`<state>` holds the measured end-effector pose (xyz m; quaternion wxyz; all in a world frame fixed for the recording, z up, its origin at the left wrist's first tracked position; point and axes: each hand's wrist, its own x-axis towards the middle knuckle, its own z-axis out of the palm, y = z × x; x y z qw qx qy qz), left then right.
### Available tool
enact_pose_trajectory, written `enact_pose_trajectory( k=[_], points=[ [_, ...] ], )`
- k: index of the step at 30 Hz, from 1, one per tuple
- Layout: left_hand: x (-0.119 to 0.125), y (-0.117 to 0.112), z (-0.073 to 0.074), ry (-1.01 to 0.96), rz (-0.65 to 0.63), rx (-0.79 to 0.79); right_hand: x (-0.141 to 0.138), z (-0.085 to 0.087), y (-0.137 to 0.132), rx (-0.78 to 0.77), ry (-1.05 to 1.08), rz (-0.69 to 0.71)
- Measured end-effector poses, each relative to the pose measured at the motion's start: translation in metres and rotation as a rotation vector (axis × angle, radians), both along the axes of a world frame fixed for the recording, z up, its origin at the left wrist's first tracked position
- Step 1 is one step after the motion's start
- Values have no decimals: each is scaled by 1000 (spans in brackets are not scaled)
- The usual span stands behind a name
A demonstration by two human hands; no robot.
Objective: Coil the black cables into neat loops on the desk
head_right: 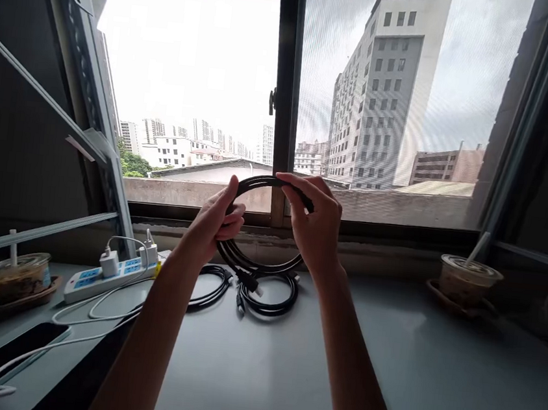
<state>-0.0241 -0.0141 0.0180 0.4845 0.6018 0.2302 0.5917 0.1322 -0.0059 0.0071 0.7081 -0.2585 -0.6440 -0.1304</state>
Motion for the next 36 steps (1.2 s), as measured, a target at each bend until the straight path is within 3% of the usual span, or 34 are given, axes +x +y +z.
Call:
enact_pose_trajectory(
  k=[2, 7, 13, 18, 23, 29, 31, 36],
  points=[
    [4, 0, -1, -12, 71, 45, 1, -1, 2, 5, 10, -46],
    [6, -5, 1, -13, 102, 94, 2, -6, 8, -71, 22, -178],
    [-6, -6, 3, -47, 237, 129, -7, -7, 3, -372, 23, -88],
    [-16, -4, 5, -103, 376, 168, -12, -5, -10, -492, 2, -48],
    [-18, -10, 9, -216, 507, 291, -12, -1, -21, -452, -47, -93],
    [-17, -10, 5, -157, 664, 392, -15, 7, -43, -438, -24, -84],
    [-16, -7, 2, -43, 643, 415, -16, 9, -50, -468, -42, -20],
    [-8, -4, -3, 234, 454, 358, -14, 10, -53, -587, -89, 174]
  ],
)
